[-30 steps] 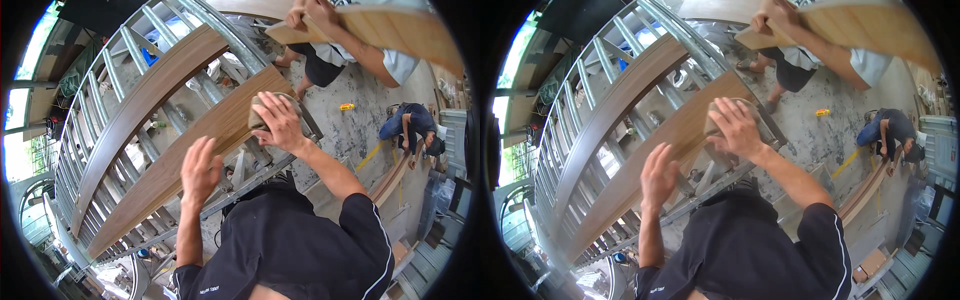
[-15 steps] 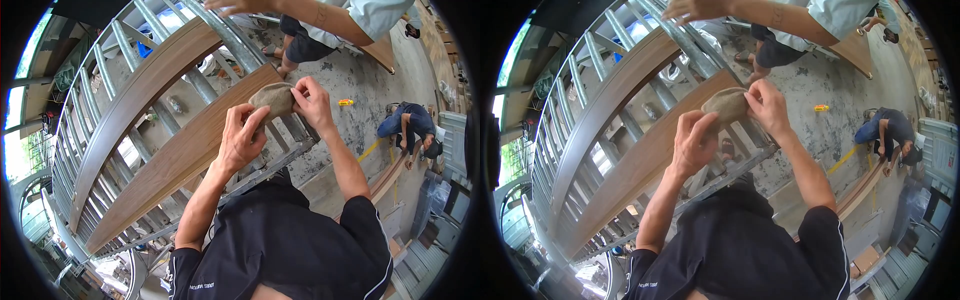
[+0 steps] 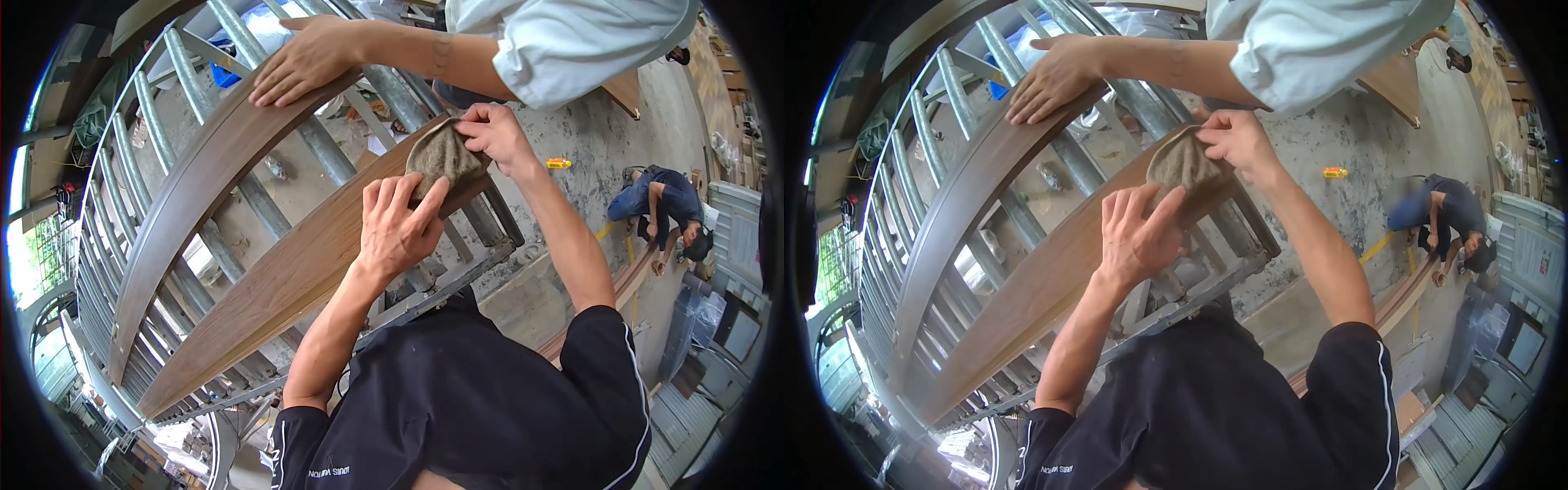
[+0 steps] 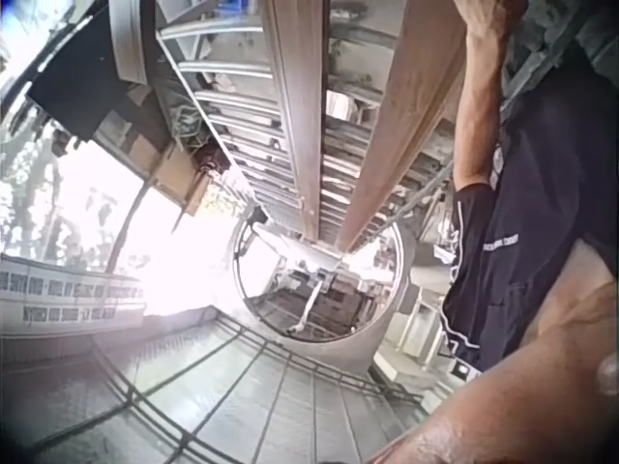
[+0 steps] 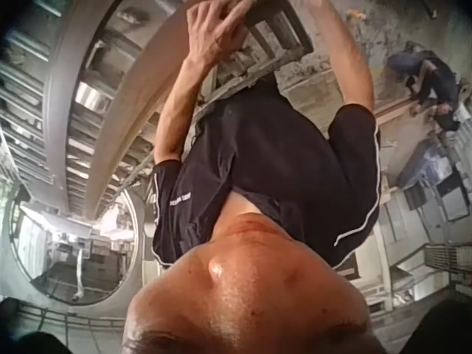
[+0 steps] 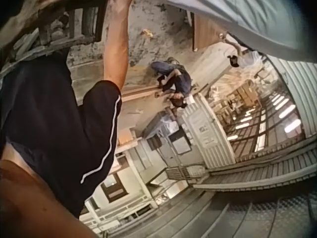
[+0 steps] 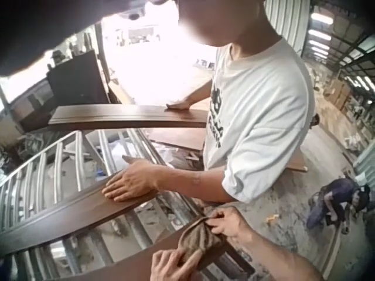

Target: Applying sealant to wooden planks and mounting them onto a curved metal staircase frame, then cleaning the surfaces with a rag.

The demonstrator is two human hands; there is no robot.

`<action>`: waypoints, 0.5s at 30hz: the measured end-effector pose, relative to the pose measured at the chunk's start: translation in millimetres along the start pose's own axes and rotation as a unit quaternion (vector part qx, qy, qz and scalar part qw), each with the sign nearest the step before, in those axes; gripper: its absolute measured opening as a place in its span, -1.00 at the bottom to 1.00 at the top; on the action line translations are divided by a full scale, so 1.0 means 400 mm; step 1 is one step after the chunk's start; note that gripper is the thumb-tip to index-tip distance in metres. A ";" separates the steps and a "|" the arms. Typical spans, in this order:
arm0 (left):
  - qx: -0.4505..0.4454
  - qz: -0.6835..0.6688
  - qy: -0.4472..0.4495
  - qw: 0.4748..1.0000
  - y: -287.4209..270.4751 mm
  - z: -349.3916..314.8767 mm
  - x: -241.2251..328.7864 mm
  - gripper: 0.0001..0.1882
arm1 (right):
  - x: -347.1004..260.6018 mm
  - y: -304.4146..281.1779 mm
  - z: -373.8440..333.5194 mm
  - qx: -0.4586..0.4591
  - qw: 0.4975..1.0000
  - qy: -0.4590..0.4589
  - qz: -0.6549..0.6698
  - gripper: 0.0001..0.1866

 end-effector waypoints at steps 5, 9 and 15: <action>0.005 -0.012 0.017 1.000 0.009 -0.020 -0.022 -0.36 | 0.078 -0.008 -0.105 0.024 0.989 0.123 0.077 -0.86; -0.003 -0.035 0.022 0.999 0.016 -0.005 -0.018 -0.34 | 0.056 -0.014 -0.050 0.038 0.992 0.081 0.091 -0.88; 0.017 -0.015 0.022 0.999 -0.005 -0.006 -0.020 -0.44 | 0.075 -0.002 -0.103 0.045 0.987 0.132 0.079 -0.82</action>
Point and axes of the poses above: each hand's wrist, its own z-axis towards the middle knuckle, its own y-axis out of the palm, x = y × z, the point moved 8 cm from there along z, towards the middle knuckle, and after that the axes turned 10 degrees about -x, right-handed, at the moved point
